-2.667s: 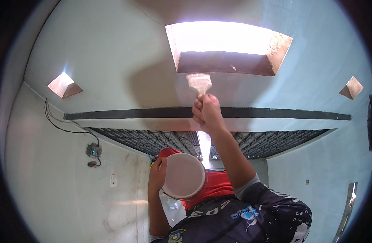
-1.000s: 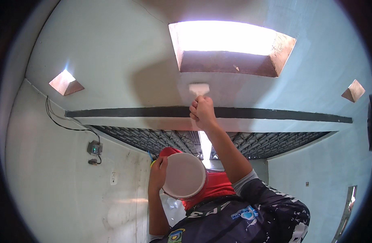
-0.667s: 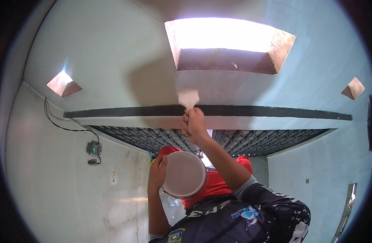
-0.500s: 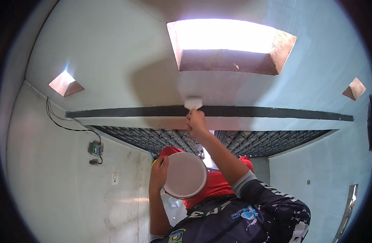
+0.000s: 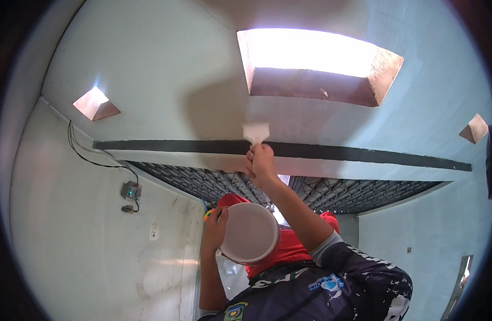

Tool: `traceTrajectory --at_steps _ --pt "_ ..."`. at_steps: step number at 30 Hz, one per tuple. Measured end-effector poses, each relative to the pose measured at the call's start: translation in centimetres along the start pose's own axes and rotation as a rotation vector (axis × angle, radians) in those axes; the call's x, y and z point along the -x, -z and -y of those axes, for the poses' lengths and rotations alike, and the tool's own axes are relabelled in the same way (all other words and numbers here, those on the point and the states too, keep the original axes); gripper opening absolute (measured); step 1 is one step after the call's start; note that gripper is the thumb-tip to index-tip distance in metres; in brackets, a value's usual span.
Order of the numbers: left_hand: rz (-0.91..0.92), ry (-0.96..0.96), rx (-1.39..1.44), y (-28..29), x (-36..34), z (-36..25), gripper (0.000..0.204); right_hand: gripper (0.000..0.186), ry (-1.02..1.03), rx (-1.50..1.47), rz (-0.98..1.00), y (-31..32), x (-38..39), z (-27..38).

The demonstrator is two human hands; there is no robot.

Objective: Painting a ceiling or overhead surface using a brush and a bucket of white paint.

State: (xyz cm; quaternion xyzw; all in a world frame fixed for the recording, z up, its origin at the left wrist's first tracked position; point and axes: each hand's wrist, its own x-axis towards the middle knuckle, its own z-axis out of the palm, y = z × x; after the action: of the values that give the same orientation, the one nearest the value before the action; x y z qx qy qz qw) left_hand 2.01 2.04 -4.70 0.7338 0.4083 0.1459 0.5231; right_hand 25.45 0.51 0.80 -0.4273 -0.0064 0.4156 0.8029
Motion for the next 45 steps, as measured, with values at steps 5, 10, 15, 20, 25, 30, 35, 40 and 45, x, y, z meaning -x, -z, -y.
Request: traceTrajectory --at_steps 5,10,15,20,25,30,35,40,45 --pt "-0.011 -0.028 -0.032 -0.2 -0.2 0.8 0.038 0.010 -0.080 0.030 -0.183 0.1 -4.3 -2.0" --pt "-0.029 -0.009 0.022 -0.1 -0.4 2.8 0.037 0.008 0.052 -0.201 0.087 -4.1 -3.6 2.8" --pt "0.008 -0.031 0.040 -0.1 -0.1 1.1 0.037 0.008 0.142 -0.106 0.137 -7.0 2.7 7.0" --pt "-0.008 0.022 0.071 -0.1 -0.2 1.3 0.039 0.009 0.031 -0.054 0.117 -4.7 3.9 2.9" --pt "-0.029 -0.009 -0.042 -0.4 -0.3 0.7 0.042 0.009 -0.122 -0.116 -0.077 -2.1 -1.1 0.1" --pt "-0.015 -0.049 0.011 -0.3 0.0 1.0 0.041 0.009 -0.016 -0.233 0.049 -3.9 -3.0 4.0" --pt "-0.004 -0.048 -0.011 0.1 0.1 0.8 0.039 0.005 0.118 -0.172 0.151 -6.2 2.2 6.7" --pt "-0.005 -0.025 0.010 -0.1 -0.2 0.6 0.039 0.003 0.007 -0.096 0.043 -3.1 2.8 3.0" --pt "-0.004 -0.055 -0.086 -0.2 -0.1 0.4 0.042 0.007 -0.073 -0.119 -0.052 -1.5 -1.6 1.0"
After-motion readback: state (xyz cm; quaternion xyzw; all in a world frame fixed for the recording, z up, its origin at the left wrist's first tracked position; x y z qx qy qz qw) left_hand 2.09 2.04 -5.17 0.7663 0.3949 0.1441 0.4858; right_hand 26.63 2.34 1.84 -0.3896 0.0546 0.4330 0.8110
